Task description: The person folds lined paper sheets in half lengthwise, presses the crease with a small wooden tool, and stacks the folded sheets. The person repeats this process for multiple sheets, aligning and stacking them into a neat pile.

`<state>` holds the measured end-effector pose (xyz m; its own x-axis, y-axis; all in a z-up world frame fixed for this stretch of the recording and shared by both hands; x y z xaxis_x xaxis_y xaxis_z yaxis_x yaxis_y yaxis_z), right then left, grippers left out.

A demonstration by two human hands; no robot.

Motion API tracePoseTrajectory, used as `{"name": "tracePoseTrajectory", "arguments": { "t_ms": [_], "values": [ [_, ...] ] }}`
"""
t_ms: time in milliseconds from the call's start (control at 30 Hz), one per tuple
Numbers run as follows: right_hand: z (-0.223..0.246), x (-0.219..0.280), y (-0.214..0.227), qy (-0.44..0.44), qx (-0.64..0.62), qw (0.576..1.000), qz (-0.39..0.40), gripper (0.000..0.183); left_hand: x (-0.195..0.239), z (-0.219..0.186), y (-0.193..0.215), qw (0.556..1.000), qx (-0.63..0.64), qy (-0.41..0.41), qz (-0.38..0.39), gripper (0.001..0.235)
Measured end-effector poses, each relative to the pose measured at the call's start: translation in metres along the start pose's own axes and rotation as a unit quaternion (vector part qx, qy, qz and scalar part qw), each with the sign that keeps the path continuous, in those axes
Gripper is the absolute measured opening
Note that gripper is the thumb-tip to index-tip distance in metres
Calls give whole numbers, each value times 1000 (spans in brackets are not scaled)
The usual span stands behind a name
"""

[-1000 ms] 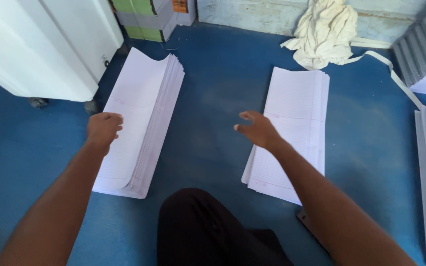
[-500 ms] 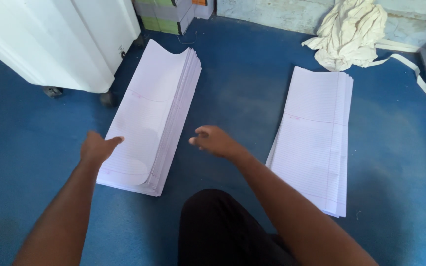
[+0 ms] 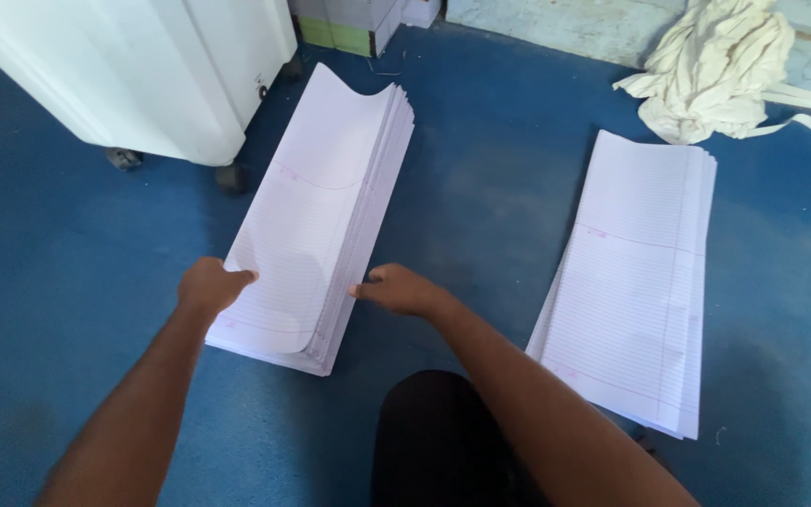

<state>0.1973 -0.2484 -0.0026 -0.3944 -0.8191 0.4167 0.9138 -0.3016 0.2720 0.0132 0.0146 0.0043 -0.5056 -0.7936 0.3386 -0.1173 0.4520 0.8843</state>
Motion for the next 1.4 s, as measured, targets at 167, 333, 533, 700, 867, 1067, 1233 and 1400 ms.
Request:
{"name": "tracePoseTrajectory", "arguments": {
  "t_ms": [167,333,533,700,867,1067,1233,1400],
  "values": [
    [17,-2,-21,-44,-70,996,32,90,7,-12,3,997,-43,0,-59,57],
    [33,9,-34,-57,-154,984,68,103,10,-20,4,997,62,34,28,61],
    [32,13,-23,-107,-178,978,30,100,28,-37,-1,955,228,86,171,65],
    [14,16,-15,-135,-213,968,-7,99,49,-51,-7,917,306,113,230,67],
    [0,15,-5,-162,-217,961,-60,97,67,-66,-16,892,358,123,249,69],
    [-16,20,13,-115,-323,936,-75,97,82,-89,-41,882,385,88,257,64],
    [-20,33,32,-131,-303,941,-67,96,87,-104,-56,878,404,94,237,63],
    [-26,49,50,-154,-284,944,-71,96,98,-119,-73,858,434,95,258,62]
  ]
}}
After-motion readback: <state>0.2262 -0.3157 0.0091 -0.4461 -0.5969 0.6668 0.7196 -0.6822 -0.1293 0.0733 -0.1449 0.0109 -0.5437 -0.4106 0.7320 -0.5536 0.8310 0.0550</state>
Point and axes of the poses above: each hand's wrist, its own x-axis away from the middle knuckle, its own y-axis out of the back of the hand, z = x × y, the point moved 2 cm from there along -x, towards the middle knuckle, and after that the axes turned 6 degrees about -x, right-handed, at the moved point
